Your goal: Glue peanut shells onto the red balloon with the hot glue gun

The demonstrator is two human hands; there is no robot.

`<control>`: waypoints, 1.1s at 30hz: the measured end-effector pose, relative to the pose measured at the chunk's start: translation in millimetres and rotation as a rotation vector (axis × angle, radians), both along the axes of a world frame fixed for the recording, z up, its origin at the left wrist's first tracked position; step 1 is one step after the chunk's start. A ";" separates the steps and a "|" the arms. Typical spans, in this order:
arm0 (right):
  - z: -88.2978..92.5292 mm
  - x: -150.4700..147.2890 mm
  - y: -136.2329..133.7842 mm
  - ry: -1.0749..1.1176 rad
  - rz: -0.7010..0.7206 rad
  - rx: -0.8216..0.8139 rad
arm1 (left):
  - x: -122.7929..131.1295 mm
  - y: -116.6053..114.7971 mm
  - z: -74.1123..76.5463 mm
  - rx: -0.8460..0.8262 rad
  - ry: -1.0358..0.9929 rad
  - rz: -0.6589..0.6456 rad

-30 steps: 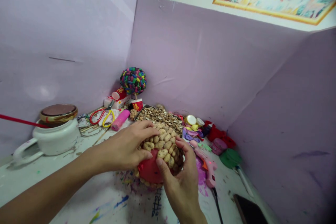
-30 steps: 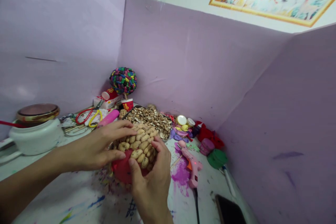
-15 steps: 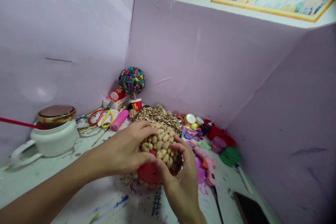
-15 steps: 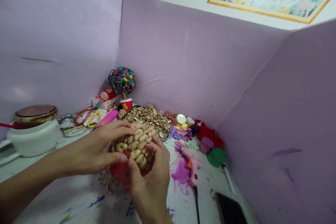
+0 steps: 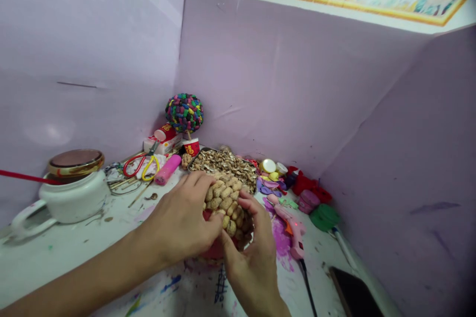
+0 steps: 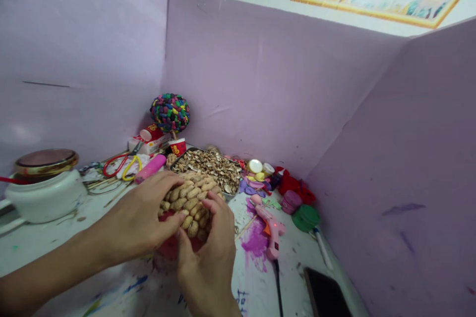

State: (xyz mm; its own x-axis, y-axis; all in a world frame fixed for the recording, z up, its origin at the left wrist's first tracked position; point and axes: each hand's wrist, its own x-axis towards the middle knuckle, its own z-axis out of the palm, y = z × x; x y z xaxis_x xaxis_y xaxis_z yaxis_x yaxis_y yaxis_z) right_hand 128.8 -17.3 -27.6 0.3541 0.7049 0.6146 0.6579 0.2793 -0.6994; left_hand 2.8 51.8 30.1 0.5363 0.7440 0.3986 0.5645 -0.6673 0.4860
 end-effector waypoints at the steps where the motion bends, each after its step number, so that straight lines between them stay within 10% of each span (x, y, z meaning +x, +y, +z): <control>1: -0.2 -0.5 0.1 -0.003 0.000 0.007 | 1.1 -1.0 -0.6 0.006 0.003 0.016; 20: -3.5 12.1 3.5 0.021 0.072 -0.011 | -2.3 8.3 3.1 -0.054 0.016 -0.047; 33: -0.3 20.2 10.6 0.517 0.199 -0.293 | -53.2 66.0 20.4 -0.366 0.258 -0.339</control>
